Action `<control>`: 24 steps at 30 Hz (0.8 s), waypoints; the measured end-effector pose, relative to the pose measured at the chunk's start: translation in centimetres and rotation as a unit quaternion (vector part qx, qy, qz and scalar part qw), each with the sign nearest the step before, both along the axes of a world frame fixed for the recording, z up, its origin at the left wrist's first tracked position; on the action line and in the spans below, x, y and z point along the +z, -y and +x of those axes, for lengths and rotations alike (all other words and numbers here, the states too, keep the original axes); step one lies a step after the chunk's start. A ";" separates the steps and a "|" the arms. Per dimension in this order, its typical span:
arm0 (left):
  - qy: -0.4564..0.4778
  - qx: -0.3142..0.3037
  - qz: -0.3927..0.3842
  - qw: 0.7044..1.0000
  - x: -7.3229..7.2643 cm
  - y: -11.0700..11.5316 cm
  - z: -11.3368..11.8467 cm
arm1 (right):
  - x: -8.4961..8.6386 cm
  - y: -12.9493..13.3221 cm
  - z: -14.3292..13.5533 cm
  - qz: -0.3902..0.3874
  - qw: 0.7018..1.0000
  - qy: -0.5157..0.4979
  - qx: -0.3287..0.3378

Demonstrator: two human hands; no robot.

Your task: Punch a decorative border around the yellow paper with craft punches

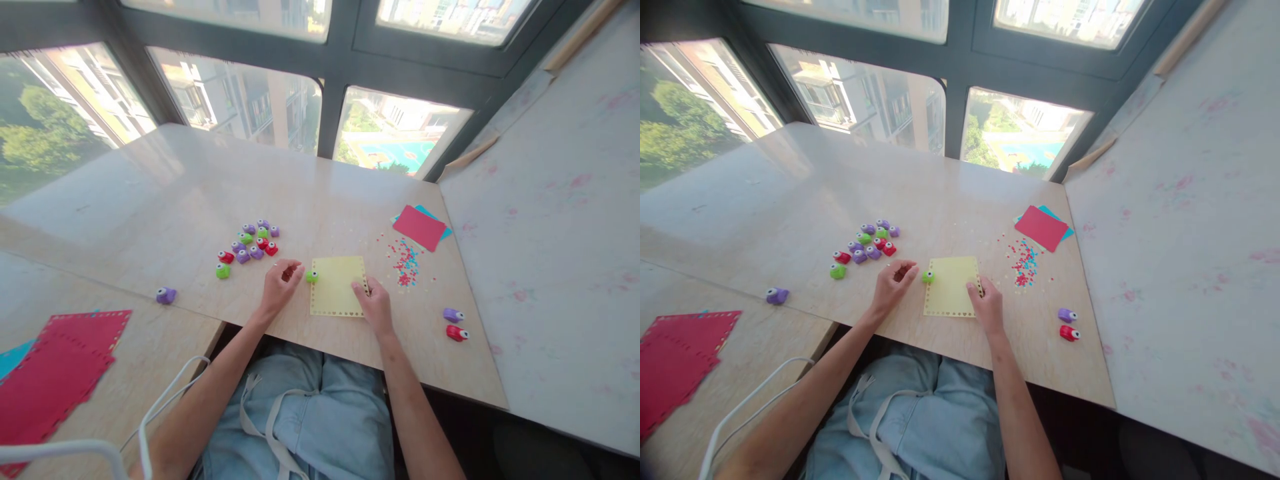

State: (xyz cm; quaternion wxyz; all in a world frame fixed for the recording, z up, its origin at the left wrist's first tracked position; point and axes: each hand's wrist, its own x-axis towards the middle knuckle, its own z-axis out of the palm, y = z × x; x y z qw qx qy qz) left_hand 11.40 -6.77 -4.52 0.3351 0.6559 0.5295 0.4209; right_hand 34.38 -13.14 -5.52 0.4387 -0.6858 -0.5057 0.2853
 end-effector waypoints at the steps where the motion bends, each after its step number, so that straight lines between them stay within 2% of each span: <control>1: -0.002 0.015 -0.008 1.000 0.1 0.1 -0.1 | 0.0 0.0 0.0 0.001 1.000 0.001 0.000; 3: -0.032 0.012 -0.023 0.999 0.5 0.1 -0.4 | 0.1 0.0 -0.1 0.002 1.000 0.000 0.001; 6: -0.091 -0.042 -0.056 0.993 1.0 -0.3 -0.7 | 0.3 0.0 -0.2 0.005 1.000 -0.004 0.004; 10: -0.096 -0.112 -0.185 0.972 1.6 -1.8 -0.8 | 0.4 0.1 -0.3 0.010 1.000 0.002 0.008; 13: -0.092 -0.136 -0.263 0.951 2.0 -3.1 -0.7 | 0.4 0.1 -0.3 0.011 1.000 0.005 0.009; 19: -0.110 -0.162 -0.313 0.929 2.0 -4.1 -0.3 | 0.4 0.0 -0.3 0.010 1.000 0.008 0.005; 24: -0.122 -0.161 -0.319 0.926 2.0 -4.1 0.0 | 0.3 0.0 -0.3 0.005 1.000 0.012 0.006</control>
